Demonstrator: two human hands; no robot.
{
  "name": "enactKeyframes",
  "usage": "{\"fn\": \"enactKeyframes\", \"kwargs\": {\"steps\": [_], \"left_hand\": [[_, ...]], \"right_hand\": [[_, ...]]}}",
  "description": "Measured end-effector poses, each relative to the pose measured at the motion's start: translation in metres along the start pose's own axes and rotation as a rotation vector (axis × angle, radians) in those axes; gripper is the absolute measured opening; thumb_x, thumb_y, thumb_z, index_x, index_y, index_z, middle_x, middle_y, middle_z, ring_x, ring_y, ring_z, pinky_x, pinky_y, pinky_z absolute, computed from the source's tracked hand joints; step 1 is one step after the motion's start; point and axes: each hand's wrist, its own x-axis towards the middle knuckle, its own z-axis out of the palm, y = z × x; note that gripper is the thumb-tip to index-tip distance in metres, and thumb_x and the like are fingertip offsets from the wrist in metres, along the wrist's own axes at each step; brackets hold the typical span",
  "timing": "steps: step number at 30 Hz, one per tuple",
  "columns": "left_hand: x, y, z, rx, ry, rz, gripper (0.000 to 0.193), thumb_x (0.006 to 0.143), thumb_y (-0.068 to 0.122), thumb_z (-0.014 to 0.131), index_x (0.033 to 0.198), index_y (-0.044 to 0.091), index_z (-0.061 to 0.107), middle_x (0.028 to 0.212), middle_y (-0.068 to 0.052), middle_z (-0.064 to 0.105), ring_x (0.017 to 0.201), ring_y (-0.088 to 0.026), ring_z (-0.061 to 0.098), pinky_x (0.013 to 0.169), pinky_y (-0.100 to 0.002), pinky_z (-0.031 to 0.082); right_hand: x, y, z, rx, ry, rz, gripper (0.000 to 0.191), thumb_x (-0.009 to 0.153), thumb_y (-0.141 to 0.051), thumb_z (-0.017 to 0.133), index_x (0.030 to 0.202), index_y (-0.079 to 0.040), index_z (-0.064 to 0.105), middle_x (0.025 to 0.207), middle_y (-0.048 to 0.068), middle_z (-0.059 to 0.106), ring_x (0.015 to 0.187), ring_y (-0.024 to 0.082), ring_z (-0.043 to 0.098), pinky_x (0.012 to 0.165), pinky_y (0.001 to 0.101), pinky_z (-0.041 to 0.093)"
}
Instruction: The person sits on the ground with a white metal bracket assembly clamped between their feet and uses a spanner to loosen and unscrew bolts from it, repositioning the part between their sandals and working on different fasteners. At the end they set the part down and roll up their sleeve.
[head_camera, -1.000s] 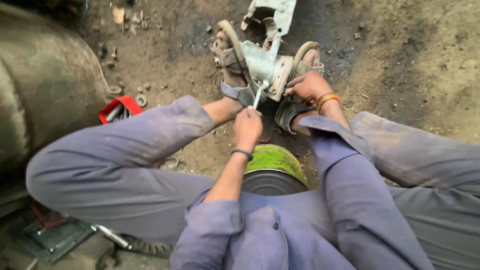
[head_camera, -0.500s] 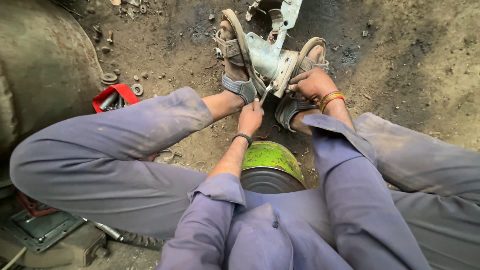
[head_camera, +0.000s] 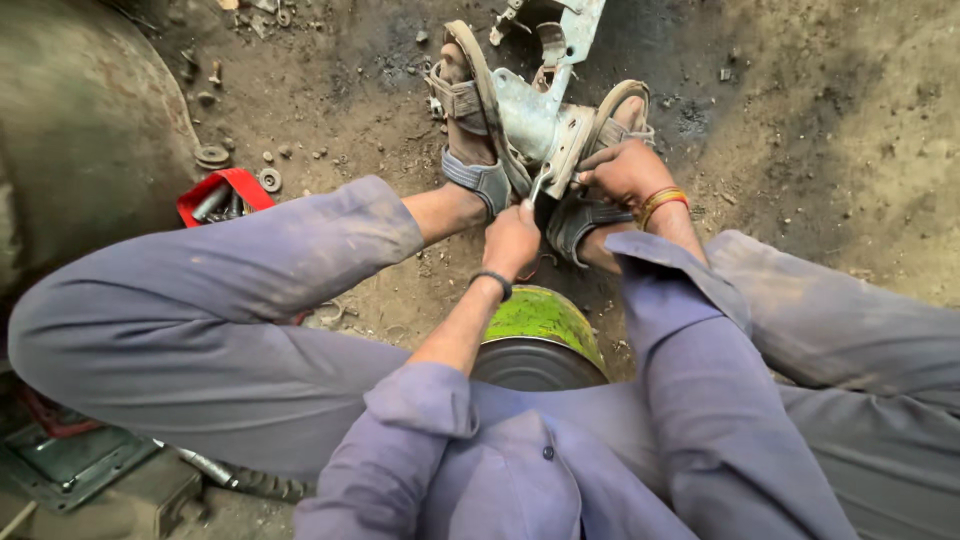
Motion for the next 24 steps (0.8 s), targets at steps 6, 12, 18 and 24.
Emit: {"fn": "enactKeyframes", "kwargs": {"steps": [6,12,18,24], "left_hand": [[-0.050,-0.006,-0.030,0.022,-0.486,-0.500,0.078,0.105,0.056,0.027,0.102,-0.008,0.072,0.098,-0.035,0.072,0.096,-0.050,0.074,0.086,-0.057,0.058],[-0.075,0.040,-0.030,0.130,-0.233,-0.196,0.051,0.091,0.041,0.056,0.098,-0.005,0.077,0.095,-0.032,0.071,0.098,-0.049,0.068,0.086,-0.056,0.054],[-0.108,0.114,-0.044,0.074,-0.135,-0.060,0.055,0.092,0.042,0.071,0.107,-0.010,0.062,0.092,-0.035,0.068,0.092,-0.053,0.068,0.083,-0.057,0.054],[-0.122,0.114,-0.086,0.208,0.211,0.555,0.040,0.095,0.041,0.068,0.117,0.008,0.072,0.068,-0.015,0.066,0.062,-0.037,0.065,0.061,-0.048,0.050]], "right_hand": [[0.018,-0.001,-0.004,-0.216,-0.204,0.233,0.031,0.095,-0.031,0.066,0.088,-0.005,0.081,0.079,0.005,0.077,0.066,0.019,0.064,0.061,0.0364,0.047],[0.030,0.009,-0.002,-0.323,-0.250,0.070,0.037,0.096,-0.035,0.063,0.091,-0.001,0.078,0.082,0.010,0.075,0.072,0.022,0.067,0.067,0.0394,0.051],[0.023,0.013,0.005,-0.325,-0.195,0.120,0.039,0.097,-0.034,0.062,0.094,0.002,0.076,0.084,0.012,0.074,0.074,0.024,0.066,0.069,0.0385,0.049],[0.023,0.009,0.007,-0.181,-0.201,0.291,0.034,0.098,-0.034,0.063,0.092,-0.003,0.076,0.087,0.012,0.073,0.074,0.025,0.062,0.067,0.0414,0.046]]}}
